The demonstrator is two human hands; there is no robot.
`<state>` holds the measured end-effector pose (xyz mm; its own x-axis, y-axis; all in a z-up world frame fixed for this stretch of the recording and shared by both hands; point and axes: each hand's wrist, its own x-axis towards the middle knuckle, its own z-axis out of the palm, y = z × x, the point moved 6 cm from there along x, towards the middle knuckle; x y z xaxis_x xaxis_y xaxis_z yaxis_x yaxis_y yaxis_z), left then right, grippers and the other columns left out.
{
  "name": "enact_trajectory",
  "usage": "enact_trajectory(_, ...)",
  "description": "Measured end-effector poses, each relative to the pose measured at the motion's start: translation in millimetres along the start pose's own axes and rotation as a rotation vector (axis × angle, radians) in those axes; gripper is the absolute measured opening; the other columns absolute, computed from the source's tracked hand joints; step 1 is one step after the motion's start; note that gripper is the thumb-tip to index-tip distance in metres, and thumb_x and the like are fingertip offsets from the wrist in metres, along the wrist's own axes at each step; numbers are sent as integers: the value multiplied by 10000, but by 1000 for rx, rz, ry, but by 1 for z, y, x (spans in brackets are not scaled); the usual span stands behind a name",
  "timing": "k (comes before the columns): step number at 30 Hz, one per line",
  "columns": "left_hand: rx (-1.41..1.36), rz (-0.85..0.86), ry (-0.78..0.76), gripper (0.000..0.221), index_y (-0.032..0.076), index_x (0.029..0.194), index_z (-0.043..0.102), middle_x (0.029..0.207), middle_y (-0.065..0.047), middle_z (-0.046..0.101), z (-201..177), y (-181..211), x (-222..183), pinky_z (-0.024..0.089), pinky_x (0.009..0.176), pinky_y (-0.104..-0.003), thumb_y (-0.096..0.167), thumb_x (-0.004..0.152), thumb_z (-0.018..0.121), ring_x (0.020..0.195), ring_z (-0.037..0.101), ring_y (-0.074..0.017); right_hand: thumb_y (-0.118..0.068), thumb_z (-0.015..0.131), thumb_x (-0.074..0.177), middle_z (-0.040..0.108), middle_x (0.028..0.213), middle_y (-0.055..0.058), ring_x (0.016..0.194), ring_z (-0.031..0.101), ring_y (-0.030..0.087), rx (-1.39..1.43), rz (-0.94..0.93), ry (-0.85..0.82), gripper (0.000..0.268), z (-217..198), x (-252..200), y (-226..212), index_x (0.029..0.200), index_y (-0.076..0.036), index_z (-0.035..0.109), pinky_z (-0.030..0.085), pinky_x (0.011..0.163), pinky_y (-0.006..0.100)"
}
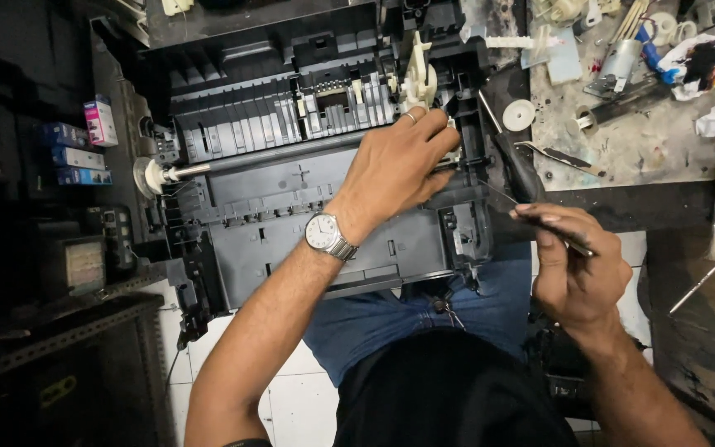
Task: Assembling and aligning internal plastic components and gear mechanisms within a printer chassis at a repair bench.
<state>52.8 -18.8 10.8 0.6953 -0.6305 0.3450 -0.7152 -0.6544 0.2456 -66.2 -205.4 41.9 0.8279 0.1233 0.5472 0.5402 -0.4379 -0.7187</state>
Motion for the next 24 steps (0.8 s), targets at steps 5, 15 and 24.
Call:
enact_trajectory(5,19,31,9,414,152,985,555,1042,-11,563,-4,2,0,403,391,-290,358,818,873,851,515,-163,141,497,1052,646,1083,343,1037,718,462,9,0,10,104,-2,0,2,1152,126,477,628,1003,527)
enact_trajectory(15,21,60,18,364,155,1006,589,1051,2,563,-8,4,1,384,392,-269,352,849,852,862,507,-155,169,498,1040,633,1062,357,1011,719,473,36,8,32,133,-5,1,4,1149,118,441,635,977,532)
enact_trajectory(24,-61,45,19,393,135,1015,583,1049,-12,565,-9,2,1,363,387,-269,285,803,879,845,511,-159,141,479,1053,624,1080,352,1023,713,477,75,16,18,129,-3,-2,8,1162,101,424,631,1004,538)
